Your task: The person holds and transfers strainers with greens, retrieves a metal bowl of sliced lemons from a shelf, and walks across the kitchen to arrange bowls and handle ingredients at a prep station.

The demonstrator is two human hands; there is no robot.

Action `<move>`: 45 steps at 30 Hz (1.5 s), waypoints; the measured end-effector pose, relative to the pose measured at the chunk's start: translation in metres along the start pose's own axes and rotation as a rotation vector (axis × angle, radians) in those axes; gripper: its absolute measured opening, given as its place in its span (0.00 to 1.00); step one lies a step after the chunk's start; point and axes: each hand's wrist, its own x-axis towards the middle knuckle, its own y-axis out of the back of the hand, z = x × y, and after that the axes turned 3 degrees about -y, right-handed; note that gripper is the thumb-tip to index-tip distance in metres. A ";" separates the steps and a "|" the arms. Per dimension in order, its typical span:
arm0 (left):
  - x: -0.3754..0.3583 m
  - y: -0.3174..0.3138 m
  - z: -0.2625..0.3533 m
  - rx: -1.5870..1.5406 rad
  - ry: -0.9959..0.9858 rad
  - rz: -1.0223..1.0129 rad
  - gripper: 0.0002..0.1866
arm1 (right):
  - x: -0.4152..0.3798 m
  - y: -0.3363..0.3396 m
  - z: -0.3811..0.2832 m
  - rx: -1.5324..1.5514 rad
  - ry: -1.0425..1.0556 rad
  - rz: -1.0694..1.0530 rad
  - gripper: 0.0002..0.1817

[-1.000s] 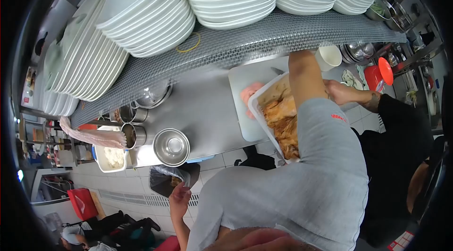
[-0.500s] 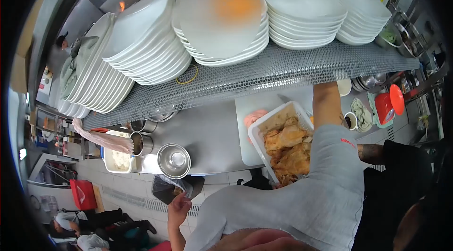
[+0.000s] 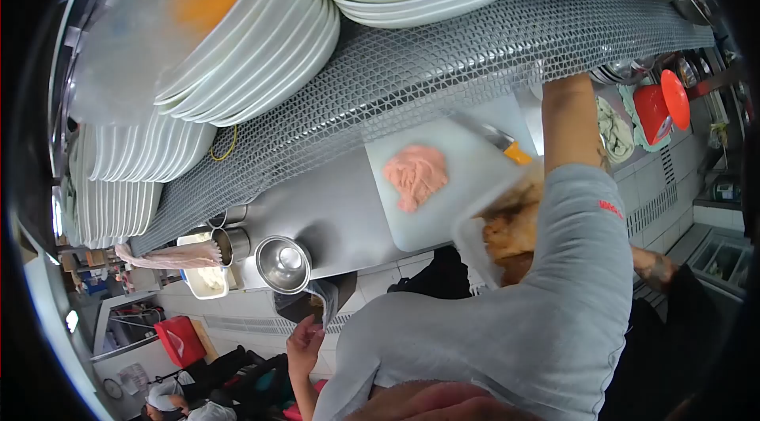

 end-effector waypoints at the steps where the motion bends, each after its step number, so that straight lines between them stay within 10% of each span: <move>1: 0.004 0.000 0.001 -0.015 -0.010 -0.012 0.23 | -0.001 0.000 -0.002 0.024 -0.009 -0.006 0.30; 23: -0.009 0.018 -0.075 -0.012 -0.169 0.127 0.23 | -0.083 -0.100 -0.018 0.521 -0.206 -0.268 0.34; 29: -0.022 0.017 -0.045 0.012 -0.088 0.133 0.24 | -0.079 -0.074 -0.014 0.297 -0.161 -0.312 0.35; 32: -0.023 0.021 -0.047 -0.014 -0.107 0.114 0.24 | -0.079 -0.073 -0.009 -0.220 -0.016 -0.326 0.18; 35: -0.029 0.026 -0.059 -0.044 -0.083 0.112 0.24 | -0.213 -0.054 -0.026 -0.192 0.306 -0.649 0.13; 40: -0.035 0.047 -0.092 0.055 -0.185 0.139 0.28 | -0.412 -0.026 0.006 -0.479 0.196 -1.357 0.03; 45: 0.005 0.151 -0.138 0.014 -0.332 0.413 0.22 | -0.511 -0.027 0.019 -0.456 0.217 -1.282 0.06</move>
